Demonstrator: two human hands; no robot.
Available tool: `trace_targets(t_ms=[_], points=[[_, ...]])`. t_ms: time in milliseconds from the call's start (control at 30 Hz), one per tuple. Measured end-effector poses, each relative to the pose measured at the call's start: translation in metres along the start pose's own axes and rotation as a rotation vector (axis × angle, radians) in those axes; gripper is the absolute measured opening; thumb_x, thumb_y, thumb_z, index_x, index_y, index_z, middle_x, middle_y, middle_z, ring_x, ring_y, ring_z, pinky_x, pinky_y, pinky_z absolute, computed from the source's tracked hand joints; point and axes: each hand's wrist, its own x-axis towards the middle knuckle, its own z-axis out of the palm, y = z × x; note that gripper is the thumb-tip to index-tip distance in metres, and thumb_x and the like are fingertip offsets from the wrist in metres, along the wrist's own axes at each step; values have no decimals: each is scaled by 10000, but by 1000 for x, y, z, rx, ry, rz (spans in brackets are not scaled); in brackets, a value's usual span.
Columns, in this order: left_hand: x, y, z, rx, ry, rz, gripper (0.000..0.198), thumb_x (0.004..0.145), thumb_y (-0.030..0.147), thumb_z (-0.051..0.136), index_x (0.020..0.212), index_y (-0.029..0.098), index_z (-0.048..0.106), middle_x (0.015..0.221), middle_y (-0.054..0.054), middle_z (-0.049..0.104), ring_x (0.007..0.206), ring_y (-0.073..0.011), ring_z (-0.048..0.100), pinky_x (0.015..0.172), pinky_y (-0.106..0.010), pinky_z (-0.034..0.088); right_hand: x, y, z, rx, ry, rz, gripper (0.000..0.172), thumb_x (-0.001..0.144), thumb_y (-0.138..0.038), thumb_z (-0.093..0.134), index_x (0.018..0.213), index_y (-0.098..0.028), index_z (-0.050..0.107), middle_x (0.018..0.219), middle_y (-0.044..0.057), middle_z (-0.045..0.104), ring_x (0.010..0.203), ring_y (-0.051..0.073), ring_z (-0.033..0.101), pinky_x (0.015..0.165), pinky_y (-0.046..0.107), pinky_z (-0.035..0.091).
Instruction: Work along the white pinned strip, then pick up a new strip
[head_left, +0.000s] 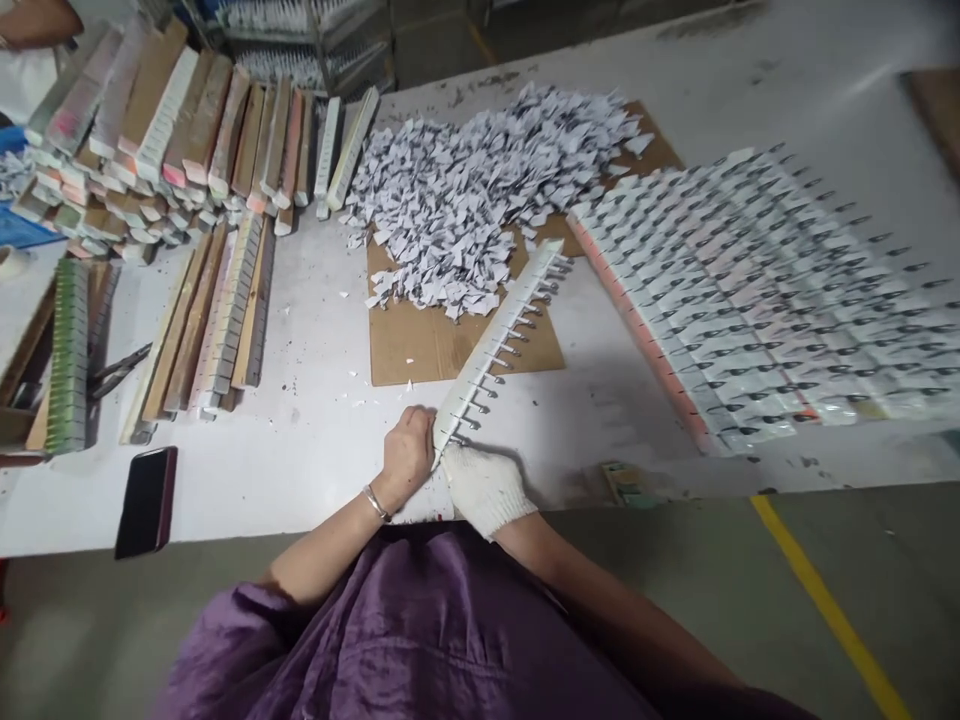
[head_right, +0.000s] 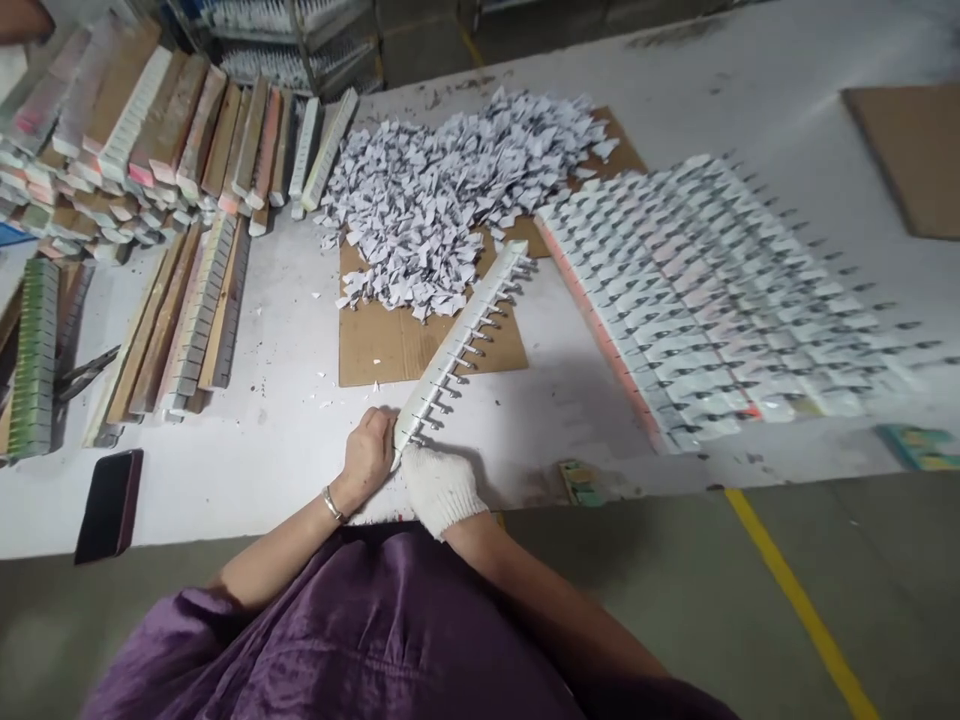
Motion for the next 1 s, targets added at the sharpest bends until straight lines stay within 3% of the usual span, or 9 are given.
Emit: trace_targets(t_ms=[100, 200, 267, 333, 433, 567, 733, 900, 1000], points=[[-3, -2, -12, -159, 3, 43, 204, 1014, 310, 457, 1097, 185, 595, 1000, -79, 631, 974, -222, 620, 895, -378, 530, -3, 6, -3, 102, -6, -24, 303, 968, -186, 414, 1085, -156, 692, 955, 130, 758, 863, 237, 733, 712, 285, 510], [-7, -2, -27, -229, -147, 107, 534, 843, 404, 729, 1291, 189, 534, 1162, -107, 618, 1042, -257, 617, 922, -419, 542, -10, 19, 5, 337, 76, -53, 307, 971, -246, 433, 1151, -176, 672, 1102, 103, 744, 1005, 230, 708, 851, 282, 515], [-9, 0, -34, -190, -202, 99, 652, 744, 325, 798, 1323, 196, 527, 1210, -113, 603, 1043, -270, 616, 921, -436, 546, -18, 28, 15, 519, 165, -59, 329, 945, -235, 440, 1189, -181, 654, 1153, 96, 733, 1052, 218, 693, 912, 287, 507], [-10, 6, -38, -159, -182, 52, 594, 727, 224, 746, 1291, 194, 563, 1172, -103, 613, 1028, -269, 614, 923, -437, 538, -29, 35, 24, 708, 286, -58, 353, 940, -258, 427, 1215, -195, 639, 1176, 86, 727, 1070, 209, 684, 942, 300, 505], [-12, 20, -35, -250, -192, -57, 463, 745, 213, 678, 1204, 180, 630, 1067, -82, 656, 982, -263, 620, 903, -414, 520, -44, 41, 34, 963, 445, 96, 349, 945, -378, 448, 1186, -204, 630, 1080, 73, 741, 969, 214, 701, 887, 320, 536], [-23, 51, -15, -666, -348, -172, 414, 811, 284, 644, 1201, 147, 626, 991, -69, 701, 910, -232, 642, 836, -352, 518, -49, 45, 38, 1288, 403, 147, 442, 869, -428, 556, 1262, -230, 597, 1100, 60, 734, 1036, 238, 695, 926, 351, 557], [-32, 81, 3, -643, -379, 22, 738, 669, 175, 771, 1367, 224, 534, 1108, -64, 628, 984, -228, 607, 903, -358, 507, -40, 66, 37, 1356, 405, 244, 213, 786, -436, 603, 864, -251, 674, 770, 44, 712, 752, 269, 691, 576, 345, 556], [-18, 51, -2, -404, -237, 119, 310, 905, 315, 575, 1190, 216, 649, 931, -54, 632, 840, -210, 623, 803, -362, 519, -51, 121, 26, 1443, 459, 405, 293, 774, -496, 549, 786, -204, 570, 571, 1, 566, 426, 141, 470, 424, 273, 395], [-12, 22, 6, -312, -201, 119, 239, 936, 357, 530, 1058, 206, 671, 877, -57, 669, 809, -216, 654, 777, -359, 533, -52, 158, 12, 1281, 565, 429, 288, 772, -467, 561, 873, -201, 603, 626, 20, 605, 498, 171, 539, 488, 288, 441]])
